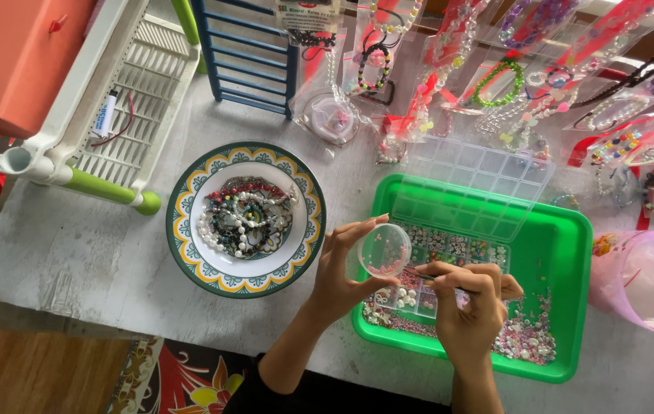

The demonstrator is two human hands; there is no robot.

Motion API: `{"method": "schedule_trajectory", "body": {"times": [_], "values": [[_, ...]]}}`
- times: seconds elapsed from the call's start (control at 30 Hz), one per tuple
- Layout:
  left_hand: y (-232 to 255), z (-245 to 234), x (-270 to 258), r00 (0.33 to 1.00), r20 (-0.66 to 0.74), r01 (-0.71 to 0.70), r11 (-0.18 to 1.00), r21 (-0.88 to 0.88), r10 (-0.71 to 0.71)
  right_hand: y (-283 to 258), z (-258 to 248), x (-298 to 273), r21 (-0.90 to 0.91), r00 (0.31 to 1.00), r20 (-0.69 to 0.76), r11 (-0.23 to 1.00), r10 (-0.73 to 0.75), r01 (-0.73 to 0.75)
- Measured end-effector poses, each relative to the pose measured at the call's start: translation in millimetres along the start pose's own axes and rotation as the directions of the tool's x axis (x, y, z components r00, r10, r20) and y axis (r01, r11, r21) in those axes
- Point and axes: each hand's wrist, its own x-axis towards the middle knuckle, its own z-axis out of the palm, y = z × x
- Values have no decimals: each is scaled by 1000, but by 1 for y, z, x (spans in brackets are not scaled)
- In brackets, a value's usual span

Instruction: Using a bead picker tool to transfer individual small beads from a tray into a small circular container.

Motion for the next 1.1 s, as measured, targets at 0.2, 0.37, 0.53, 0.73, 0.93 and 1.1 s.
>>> {"method": "schedule_trajectory", "body": {"times": [0.2,0.37,0.53,0.73,0.93,1.1], "values": [[-1,1,-2,1000,8,-1,1000,26,1,3,5,2,9,999,41,1000,-26,26],[-1,1,-1,1000,5,-4,1000,26,4,3,10,4,-6,998,52,999,-41,41],[-1,1,-1,1000,-2,-13,999,35,14,5,9,2,38,998,58,999,-27,25],[-1,-1,0,1000,5,-2,1000,13,2,2,7,2,77,999,33,997,-27,24],[-1,-6,4,997,-46,58,998,-19,-58,7,6,-8,33,1000,-10,999,26,-26],[3,-5,4,998,-39,56,998,-13,-56,23,17,-26,-68,941,216,966,260,-251]]}}
